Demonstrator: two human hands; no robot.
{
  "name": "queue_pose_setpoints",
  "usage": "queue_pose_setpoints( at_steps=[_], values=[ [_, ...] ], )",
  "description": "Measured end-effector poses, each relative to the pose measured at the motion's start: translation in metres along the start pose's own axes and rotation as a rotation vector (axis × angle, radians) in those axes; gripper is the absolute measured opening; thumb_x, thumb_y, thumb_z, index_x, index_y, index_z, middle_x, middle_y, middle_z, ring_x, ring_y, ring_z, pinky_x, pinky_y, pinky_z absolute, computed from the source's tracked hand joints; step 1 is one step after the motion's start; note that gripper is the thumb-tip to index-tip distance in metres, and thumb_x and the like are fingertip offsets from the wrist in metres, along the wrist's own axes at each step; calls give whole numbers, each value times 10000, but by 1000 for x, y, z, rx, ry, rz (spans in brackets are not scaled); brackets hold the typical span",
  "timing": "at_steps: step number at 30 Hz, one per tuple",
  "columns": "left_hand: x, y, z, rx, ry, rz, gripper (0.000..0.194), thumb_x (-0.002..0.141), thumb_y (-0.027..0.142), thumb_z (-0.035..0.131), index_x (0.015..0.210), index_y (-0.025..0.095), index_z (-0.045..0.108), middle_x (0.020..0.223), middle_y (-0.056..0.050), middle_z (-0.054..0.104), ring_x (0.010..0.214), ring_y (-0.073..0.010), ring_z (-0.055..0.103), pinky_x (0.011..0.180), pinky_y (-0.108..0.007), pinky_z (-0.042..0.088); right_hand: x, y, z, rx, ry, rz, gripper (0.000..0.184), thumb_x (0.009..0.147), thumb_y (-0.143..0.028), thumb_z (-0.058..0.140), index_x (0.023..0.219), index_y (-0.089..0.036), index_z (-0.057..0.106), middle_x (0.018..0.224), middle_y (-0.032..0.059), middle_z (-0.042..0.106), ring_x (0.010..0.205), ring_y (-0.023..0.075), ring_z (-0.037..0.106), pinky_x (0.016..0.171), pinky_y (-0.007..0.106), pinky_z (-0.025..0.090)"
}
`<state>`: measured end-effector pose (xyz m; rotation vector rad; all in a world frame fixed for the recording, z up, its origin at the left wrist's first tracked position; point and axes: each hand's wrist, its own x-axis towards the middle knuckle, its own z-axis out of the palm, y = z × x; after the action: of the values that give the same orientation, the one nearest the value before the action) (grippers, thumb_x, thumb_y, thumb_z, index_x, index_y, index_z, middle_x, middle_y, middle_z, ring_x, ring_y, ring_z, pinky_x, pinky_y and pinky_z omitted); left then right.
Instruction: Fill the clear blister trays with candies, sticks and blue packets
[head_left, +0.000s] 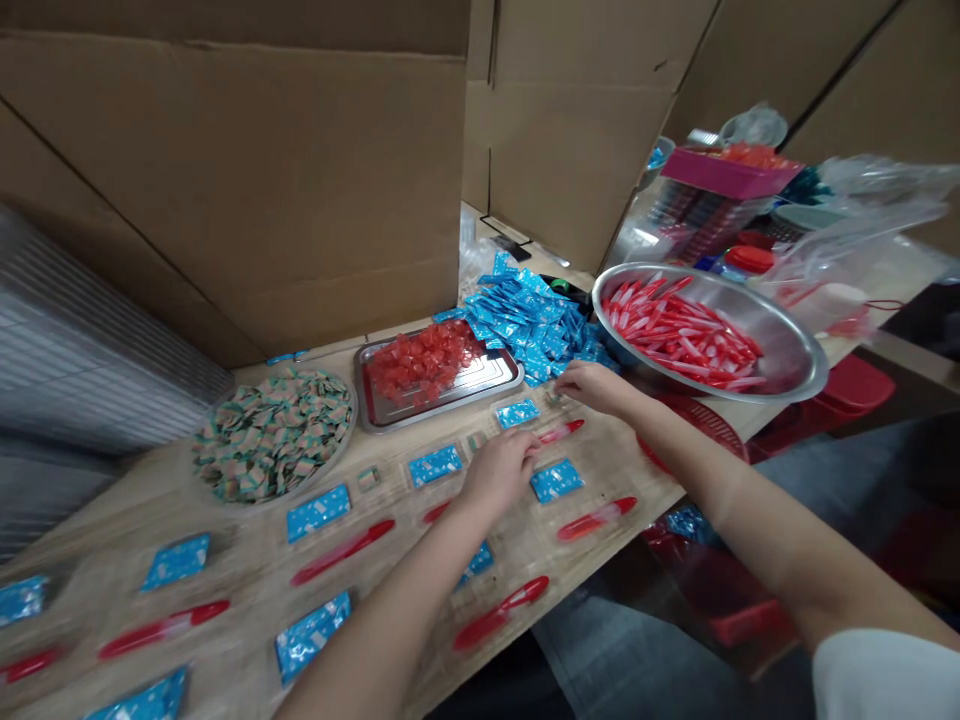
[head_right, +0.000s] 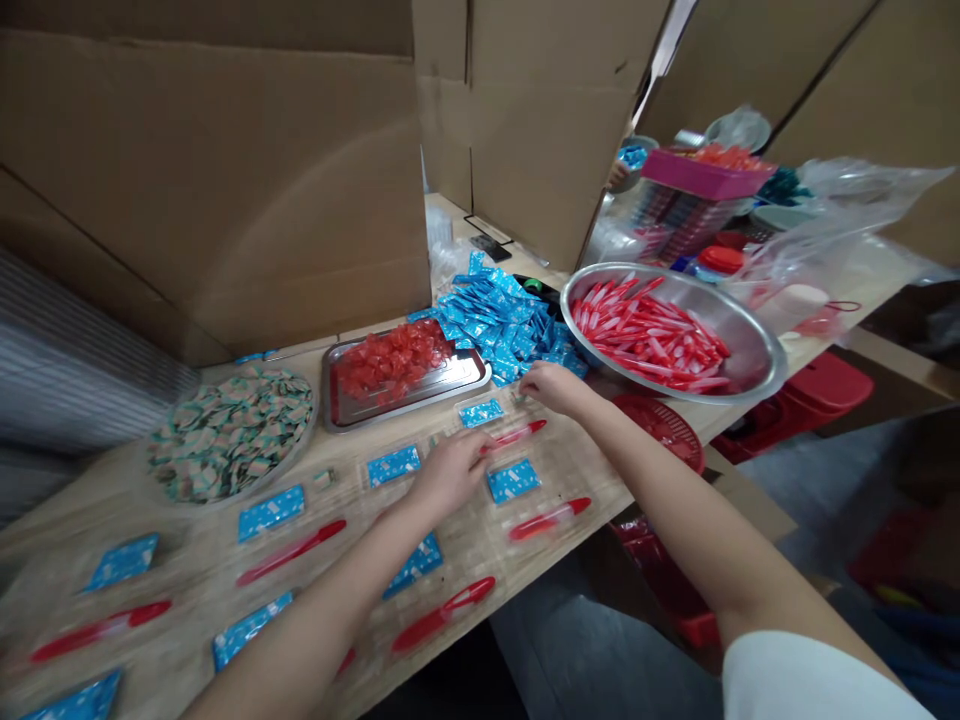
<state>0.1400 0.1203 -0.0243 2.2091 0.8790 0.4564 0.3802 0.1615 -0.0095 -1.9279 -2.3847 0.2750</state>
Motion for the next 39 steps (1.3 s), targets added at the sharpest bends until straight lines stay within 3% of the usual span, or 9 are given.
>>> queue_pose_setpoints(
  at_steps=[6, 11, 14, 19, 24, 30, 33, 37, 39],
  values=[
    [0, 4, 2, -26, -16, 7, 244, 793, 134, 476, 975, 207, 621, 1070, -56, 637, 1002, -199, 572, 876, -309, 423, -6, -8, 1, -66, 26, 72, 141, 787, -189, 552, 852, -132, 664, 853, 109, 615, 786, 187, 574, 696, 255, 402],
    [-31, 12, -33, -151, 54, 94, 222, 809, 165, 501, 984, 204, 631, 1054, -51, 642, 1010, -177, 566, 895, -283, 422, -9, -36, -16, 39, 231, 89, 179, 818, -300, 526, 848, -163, 637, 804, 78, 611, 720, 179, 558, 644, 266, 409],
    [-69, -12, -74, -150, 183, 39, 202, 822, 191, 510, 979, 211, 636, 1016, -38, 659, 986, -164, 578, 892, -272, 423, 14, -89, -14, 187, 281, -26, 179, 824, -307, 504, 825, -186, 636, 787, 61, 625, 716, 176, 566, 649, 270, 419],
    [-142, -95, -154, 19, 567, -347, 177, 802, 151, 508, 911, 193, 641, 921, -47, 674, 866, -174, 609, 792, -296, 462, 89, -231, 11, 350, 145, -349, 144, 824, -229, 516, 844, -187, 653, 859, 49, 640, 794, 152, 587, 724, 241, 430],
    [-185, -150, -187, -12, 740, -436, 159, 785, 130, 514, 885, 158, 634, 873, -60, 671, 795, -162, 613, 732, -280, 469, 157, -327, 40, 214, 170, -109, 204, 795, -216, 567, 959, -118, 638, 994, 148, 627, 926, 215, 589, 797, 276, 430],
    [-197, -171, -189, -108, 782, -406, 162, 782, 157, 535, 895, 176, 649, 892, -57, 674, 795, -165, 616, 716, -284, 473, 176, -327, 55, 258, 152, -55, 209, 800, -153, 523, 982, -127, 621, 993, 130, 647, 918, 208, 610, 790, 285, 448],
    [-187, -174, -196, -238, 837, -373, 151, 764, 149, 562, 873, 186, 659, 899, -47, 674, 826, -166, 615, 770, -296, 472, 175, -319, 51, 504, 93, -32, 217, 824, -261, 514, 982, -143, 605, 896, 70, 672, 765, 155, 625, 657, 243, 476],
    [-162, -162, -200, -829, 854, -422, 141, 724, 175, 645, 863, 194, 656, 849, -14, 669, 813, -139, 620, 826, -306, 481, 169, -335, 49, 1192, -61, -6, 315, 688, -393, 658, 890, -156, 608, 785, 27, 655, 638, 127, 586, 567, 236, 461],
    [-151, -155, -198, -1115, 782, -479, 164, 701, 211, 682, 859, 178, 650, 798, -12, 665, 767, -130, 631, 798, -317, 505, 165, -350, 53, 1310, -12, -22, 353, 607, -412, 717, 834, -165, 607, 736, 8, 636, 639, 123, 572, 590, 243, 458]
  ],
)
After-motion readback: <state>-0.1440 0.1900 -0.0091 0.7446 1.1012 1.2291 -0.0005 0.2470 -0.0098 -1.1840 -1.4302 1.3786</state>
